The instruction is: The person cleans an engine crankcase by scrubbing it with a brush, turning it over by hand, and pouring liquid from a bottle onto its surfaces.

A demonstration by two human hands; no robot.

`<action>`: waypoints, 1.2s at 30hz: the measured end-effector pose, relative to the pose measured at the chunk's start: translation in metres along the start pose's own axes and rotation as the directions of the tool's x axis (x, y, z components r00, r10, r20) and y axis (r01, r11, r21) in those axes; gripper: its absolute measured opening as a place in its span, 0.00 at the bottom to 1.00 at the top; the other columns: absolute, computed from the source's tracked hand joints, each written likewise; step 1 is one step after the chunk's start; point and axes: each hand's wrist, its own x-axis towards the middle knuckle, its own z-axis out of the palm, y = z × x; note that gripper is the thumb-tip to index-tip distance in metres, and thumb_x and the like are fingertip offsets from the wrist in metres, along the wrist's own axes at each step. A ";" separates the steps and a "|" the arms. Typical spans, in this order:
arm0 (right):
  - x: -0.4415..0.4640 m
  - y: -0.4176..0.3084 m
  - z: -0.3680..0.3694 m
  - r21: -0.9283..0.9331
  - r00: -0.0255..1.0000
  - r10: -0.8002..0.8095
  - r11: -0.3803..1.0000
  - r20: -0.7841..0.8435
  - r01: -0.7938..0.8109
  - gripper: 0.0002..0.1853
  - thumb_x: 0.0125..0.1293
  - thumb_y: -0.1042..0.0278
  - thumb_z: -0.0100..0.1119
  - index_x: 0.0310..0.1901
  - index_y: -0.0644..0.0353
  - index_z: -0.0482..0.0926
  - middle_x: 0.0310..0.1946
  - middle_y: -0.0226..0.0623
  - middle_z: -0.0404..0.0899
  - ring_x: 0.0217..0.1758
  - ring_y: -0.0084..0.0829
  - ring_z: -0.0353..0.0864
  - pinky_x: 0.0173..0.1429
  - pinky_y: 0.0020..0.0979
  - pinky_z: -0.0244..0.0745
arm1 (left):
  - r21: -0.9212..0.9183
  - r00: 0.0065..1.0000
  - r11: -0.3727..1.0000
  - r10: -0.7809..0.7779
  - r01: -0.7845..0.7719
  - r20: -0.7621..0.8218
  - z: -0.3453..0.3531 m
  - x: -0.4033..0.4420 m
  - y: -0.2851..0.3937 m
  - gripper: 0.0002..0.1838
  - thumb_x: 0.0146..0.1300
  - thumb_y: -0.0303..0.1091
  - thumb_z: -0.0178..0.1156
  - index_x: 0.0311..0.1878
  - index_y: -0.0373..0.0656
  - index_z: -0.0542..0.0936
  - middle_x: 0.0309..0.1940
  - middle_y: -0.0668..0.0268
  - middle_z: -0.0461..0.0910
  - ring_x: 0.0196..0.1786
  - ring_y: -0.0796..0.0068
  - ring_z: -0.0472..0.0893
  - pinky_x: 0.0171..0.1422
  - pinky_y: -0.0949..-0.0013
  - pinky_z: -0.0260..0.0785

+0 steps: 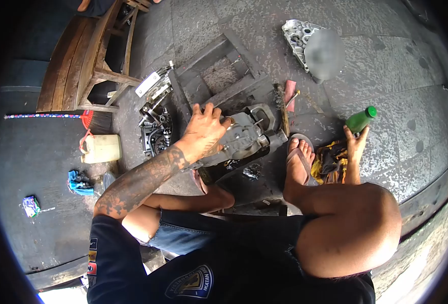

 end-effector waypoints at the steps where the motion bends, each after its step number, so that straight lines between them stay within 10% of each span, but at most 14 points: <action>1: -0.004 0.004 0.005 -0.084 0.997 -0.007 0.996 -0.079 0.000 0.44 0.58 0.65 0.76 0.71 0.64 0.60 0.58 0.51 0.77 0.60 0.41 0.78 0.65 0.37 0.71 | -0.004 1.000 1.000 0.005 -0.005 -0.003 0.000 0.000 0.000 0.45 0.38 0.53 0.79 0.64 0.54 0.78 0.50 0.59 0.75 0.60 0.57 0.70 0.61 0.45 0.67; 9: -0.005 0.032 0.008 0.156 1.000 -0.001 0.988 0.013 -0.002 0.44 0.59 0.63 0.76 0.72 0.62 0.59 0.63 0.50 0.72 0.68 0.42 0.73 0.72 0.39 0.65 | -0.155 0.999 0.987 0.031 -0.037 -0.038 0.008 -0.012 -0.016 0.49 0.38 0.46 0.81 0.70 0.58 0.72 0.57 0.59 0.71 0.61 0.54 0.70 0.62 0.50 0.73; 15: -0.021 -0.003 0.004 0.201 1.000 0.021 0.979 -0.014 -0.018 0.55 0.60 0.63 0.76 0.79 0.64 0.44 0.78 0.56 0.47 0.81 0.48 0.50 0.81 0.46 0.51 | -0.161 0.991 0.983 0.066 -0.085 -0.120 0.005 -0.010 -0.009 0.49 0.37 0.47 0.80 0.69 0.55 0.72 0.58 0.60 0.69 0.59 0.55 0.69 0.61 0.52 0.69; 21: -0.076 -0.085 -0.003 0.218 0.850 -0.122 0.939 -0.513 0.266 0.24 0.73 0.66 0.55 0.67 0.64 0.64 0.65 0.49 0.65 0.71 0.39 0.63 0.73 0.42 0.62 | -0.146 0.989 0.985 0.077 -0.096 -0.129 0.001 -0.003 0.009 0.54 0.36 0.44 0.81 0.73 0.60 0.67 0.60 0.61 0.67 0.62 0.53 0.68 0.62 0.51 0.70; 23: -0.096 -0.086 0.003 0.421 0.938 -0.341 0.843 -0.066 0.336 0.24 0.67 0.66 0.62 0.61 0.67 0.70 0.57 0.46 0.74 0.60 0.40 0.73 0.65 0.42 0.69 | -0.163 0.992 0.983 0.067 -0.083 -0.106 0.000 -0.001 0.006 0.56 0.37 0.45 0.81 0.74 0.60 0.66 0.60 0.61 0.67 0.62 0.53 0.68 0.61 0.51 0.69; 26: -0.074 -0.157 0.036 0.209 0.601 -0.490 0.854 0.631 0.477 0.33 0.48 0.67 0.78 0.58 0.61 0.76 0.55 0.50 0.75 0.60 0.51 0.74 0.65 0.43 0.70 | -0.173 0.996 0.982 0.066 -0.075 -0.056 -0.011 0.001 0.004 0.57 0.38 0.46 0.81 0.76 0.61 0.64 0.61 0.61 0.68 0.60 0.54 0.69 0.62 0.51 0.68; 29: -0.065 -0.189 0.092 0.353 0.204 -0.600 0.675 0.773 0.648 0.45 0.45 0.55 0.81 0.65 0.61 0.71 0.59 0.45 0.71 0.65 0.48 0.68 0.68 0.44 0.65 | -0.147 0.992 0.985 0.071 -0.086 -0.102 -0.008 -0.001 0.005 0.58 0.38 0.47 0.81 0.77 0.61 0.63 0.63 0.60 0.67 0.58 0.55 0.70 0.62 0.51 0.67; 36: -0.081 -0.224 0.173 0.358 -0.071 -0.453 0.590 0.889 0.724 0.49 0.41 0.45 0.79 0.63 0.67 0.72 0.63 0.49 0.67 0.68 0.49 0.63 0.69 0.50 0.60 | -0.325 0.982 0.940 0.042 -0.101 -0.183 -0.008 -0.013 0.006 0.58 0.43 0.56 0.77 0.79 0.57 0.60 0.67 0.56 0.64 0.62 0.49 0.67 0.65 0.46 0.63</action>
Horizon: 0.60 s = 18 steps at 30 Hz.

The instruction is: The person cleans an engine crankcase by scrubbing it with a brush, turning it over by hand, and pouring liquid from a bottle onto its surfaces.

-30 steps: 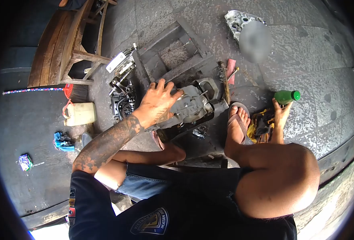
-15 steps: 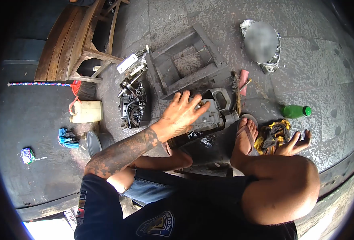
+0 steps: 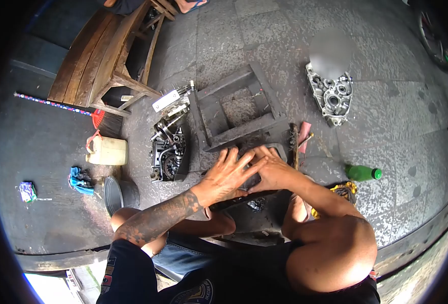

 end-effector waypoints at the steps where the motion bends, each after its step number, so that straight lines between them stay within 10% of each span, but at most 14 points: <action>1: 0.002 -0.003 0.003 0.035 1.000 -0.008 0.999 0.015 0.008 0.50 0.40 0.45 0.80 0.63 0.67 0.72 0.64 0.49 0.67 0.69 0.49 0.63 0.69 0.50 0.60 | -0.020 1.000 1.000 0.006 -0.006 -0.011 0.001 -0.001 0.001 0.58 0.44 0.59 0.76 0.79 0.58 0.59 0.67 0.56 0.64 0.62 0.48 0.67 0.66 0.45 0.62; 8: 0.011 -0.013 0.025 -0.115 0.952 -0.090 0.992 -0.293 0.058 0.56 0.40 0.40 0.79 0.66 0.70 0.66 0.61 0.52 0.68 0.64 0.49 0.66 0.65 0.49 0.62 | -0.365 0.972 0.930 -0.117 0.036 -0.203 -0.013 -0.013 -0.015 0.49 0.59 0.68 0.61 0.79 0.53 0.60 0.68 0.50 0.62 0.69 0.42 0.63 0.76 0.37 0.50; 12: 0.006 -0.017 0.014 0.029 0.982 -0.061 0.997 -0.176 0.067 0.56 0.42 0.41 0.79 0.65 0.74 0.65 0.59 0.53 0.67 0.64 0.51 0.65 0.67 0.51 0.60 | -0.760 0.704 0.628 -0.615 0.164 -0.357 -0.014 -0.061 -0.045 0.41 0.72 0.66 0.43 0.70 0.37 0.71 0.67 0.47 0.69 0.72 0.49 0.67 0.76 0.53 0.56; 15: 0.005 -0.016 0.012 0.013 0.985 -0.048 0.999 -0.164 0.051 0.56 0.42 0.41 0.79 0.64 0.75 0.65 0.59 0.53 0.67 0.64 0.51 0.65 0.67 0.49 0.60 | -0.958 0.520 0.285 -0.820 0.012 -0.238 0.073 -0.100 -0.047 0.43 0.70 0.68 0.46 0.70 0.35 0.71 0.66 0.47 0.71 0.73 0.52 0.67 0.78 0.54 0.53; 18: 0.005 -0.013 0.008 0.004 0.989 -0.035 0.999 -0.141 0.036 0.57 0.41 0.40 0.79 0.66 0.73 0.65 0.59 0.53 0.67 0.64 0.50 0.64 0.67 0.47 0.60 | -0.894 0.730 0.422 -0.657 0.149 -0.188 0.071 -0.114 -0.018 0.49 0.56 0.58 0.71 0.74 0.39 0.64 0.70 0.48 0.66 0.74 0.50 0.64 0.79 0.53 0.53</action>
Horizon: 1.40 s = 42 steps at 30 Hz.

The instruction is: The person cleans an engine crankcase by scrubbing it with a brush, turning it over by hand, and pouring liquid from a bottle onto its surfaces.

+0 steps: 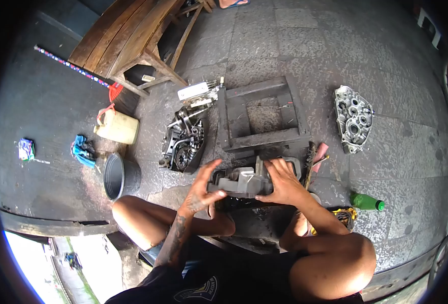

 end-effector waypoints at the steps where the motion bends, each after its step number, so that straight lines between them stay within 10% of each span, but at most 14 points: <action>1: 0.001 0.002 -0.001 -0.009 1.000 0.006 1.000 0.001 -0.006 0.57 0.41 0.40 0.79 0.66 0.73 0.65 0.59 0.53 0.67 0.65 0.50 0.64 0.67 0.47 0.59 | 0.169 0.994 0.984 0.034 -0.052 0.108 0.002 -0.002 0.004 0.53 0.49 0.49 0.79 0.75 0.41 0.63 0.71 0.49 0.64 0.74 0.49 0.64 0.78 0.51 0.54; 6: -0.013 0.006 -0.018 0.044 0.998 0.057 0.997 0.003 -0.057 0.58 0.45 0.46 0.79 0.75 0.61 0.58 0.69 0.47 0.63 0.74 0.50 0.58 0.75 0.47 0.55 | 0.071 0.954 0.997 -0.049 0.029 0.296 0.006 0.015 -0.015 0.53 0.47 0.47 0.80 0.76 0.47 0.64 0.67 0.55 0.71 0.69 0.53 0.70 0.76 0.51 0.56; 8: -0.046 0.019 -0.027 0.079 0.973 0.049 0.996 -0.226 -0.032 0.49 0.43 0.57 0.80 0.69 0.63 0.69 0.66 0.48 0.69 0.71 0.51 0.63 0.73 0.48 0.61 | 0.137 0.944 0.991 -0.050 0.005 0.327 0.002 0.021 -0.009 0.53 0.47 0.46 0.80 0.76 0.49 0.64 0.67 0.56 0.71 0.69 0.53 0.71 0.76 0.51 0.55; 13: -0.191 0.021 0.005 0.166 0.502 0.399 0.879 -0.767 -0.447 0.17 0.61 0.65 0.62 0.48 0.66 0.79 0.51 0.50 0.78 0.56 0.46 0.77 0.65 0.43 0.69 | 0.300 0.936 0.953 -0.131 0.028 0.327 0.002 0.029 0.000 0.51 0.45 0.49 0.80 0.74 0.52 0.68 0.64 0.58 0.73 0.71 0.55 0.66 0.76 0.50 0.53; 19: -0.246 0.016 0.033 0.323 -0.002 0.437 0.663 -0.900 -0.675 0.27 0.62 0.58 0.65 0.58 0.65 0.72 0.55 0.50 0.76 0.57 0.44 0.76 0.66 0.41 0.68 | 0.150 0.922 0.975 0.095 -0.162 0.376 0.004 0.041 -0.012 0.51 0.46 0.48 0.80 0.73 0.47 0.67 0.67 0.57 0.70 0.74 0.53 0.62 0.78 0.50 0.52; 24: -0.268 0.071 0.036 0.417 -0.146 0.478 0.528 -0.866 -0.740 0.36 0.63 0.53 0.68 0.66 0.64 0.66 0.58 0.50 0.75 0.58 0.42 0.76 0.67 0.39 0.68 | -0.207 0.880 0.965 -0.043 0.158 0.472 0.006 0.050 -0.007 0.51 0.52 0.47 0.77 0.75 0.37 0.63 0.75 0.54 0.64 0.78 0.58 0.61 0.81 0.57 0.52; 32: -0.302 0.191 0.012 0.533 0.123 0.662 0.687 -0.739 -0.494 0.39 0.60 0.64 0.75 0.69 0.64 0.65 0.56 0.43 0.75 0.56 0.37 0.73 0.67 0.36 0.65 | -0.187 0.886 0.977 -0.007 0.106 0.464 0.007 0.049 -0.026 0.51 0.64 0.69 0.57 0.75 0.35 0.62 0.76 0.49 0.61 0.79 0.54 0.58 0.81 0.52 0.49; 36: -0.251 0.124 -0.018 0.502 0.182 0.591 0.781 -0.786 -0.372 0.32 0.60 0.72 0.69 0.65 0.65 0.68 0.54 0.40 0.76 0.55 0.33 0.75 0.64 0.34 0.69 | -0.206 0.915 0.978 0.052 0.035 0.401 0.010 0.046 -0.037 0.45 0.71 0.70 0.44 0.76 0.39 0.63 0.76 0.52 0.62 0.78 0.55 0.60 0.80 0.56 0.53; 42: -0.170 -0.013 -0.155 -0.089 0.798 0.518 0.820 -0.307 -0.566 0.36 0.44 0.72 0.76 0.58 0.65 0.72 0.43 0.53 0.82 0.45 0.53 0.83 0.52 0.44 0.76 | -0.273 0.963 0.959 -0.002 0.078 0.269 0.020 0.052 -0.026 0.36 0.77 0.62 0.38 0.68 0.39 0.74 0.64 0.53 0.77 0.67 0.59 0.75 0.72 0.59 0.65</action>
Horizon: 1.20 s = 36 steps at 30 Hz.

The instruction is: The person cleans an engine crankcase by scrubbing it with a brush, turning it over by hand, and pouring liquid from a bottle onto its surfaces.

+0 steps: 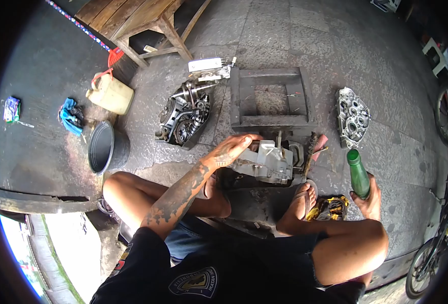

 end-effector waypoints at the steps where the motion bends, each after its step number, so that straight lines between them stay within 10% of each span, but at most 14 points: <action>1: 0.008 -0.026 -0.020 -0.045 0.995 -0.080 0.996 0.067 0.083 0.35 0.43 0.74 0.76 0.57 0.65 0.73 0.44 0.53 0.82 0.46 0.54 0.83 0.52 0.43 0.77 | -0.008 0.999 0.999 0.031 -0.032 -0.028 0.000 0.001 0.003 0.35 0.78 0.61 0.39 0.66 0.39 0.76 0.59 0.53 0.81 0.64 0.58 0.79 0.69 0.58 0.67; 12: 0.043 -0.236 -0.057 -0.521 0.789 -0.221 0.645 0.573 0.560 0.35 0.49 0.58 0.74 0.59 0.61 0.74 0.40 0.45 0.82 0.47 0.45 0.83 0.56 0.42 0.71 | 0.236 0.976 0.957 -0.131 0.171 -0.176 0.003 0.014 0.018 0.46 0.71 0.74 0.24 0.56 0.51 0.85 0.21 0.50 0.79 0.40 0.45 0.83 0.60 0.48 0.68; 20: 0.059 -0.287 -0.032 -0.637 0.770 -0.183 0.463 0.612 0.616 0.29 0.52 0.63 0.72 0.55 0.66 0.75 0.34 0.50 0.81 0.43 0.51 0.81 0.52 0.45 0.69 | 0.209 0.971 0.949 -0.220 0.235 -0.095 0.000 0.036 0.014 0.57 0.61 0.85 0.25 0.59 0.43 0.83 0.58 0.44 0.80 0.70 0.42 0.71 0.74 0.44 0.58; 36: 0.052 -0.315 -0.019 -0.662 0.714 -0.301 0.271 0.632 0.699 0.22 0.50 0.67 0.74 0.46 0.65 0.78 0.29 0.45 0.81 0.40 0.48 0.81 0.49 0.43 0.71 | 0.157 0.968 0.958 -0.226 0.242 -0.114 0.002 0.048 0.005 0.61 0.52 0.91 0.29 0.60 0.44 0.83 0.46 0.43 0.82 0.66 0.47 0.75 0.70 0.36 0.56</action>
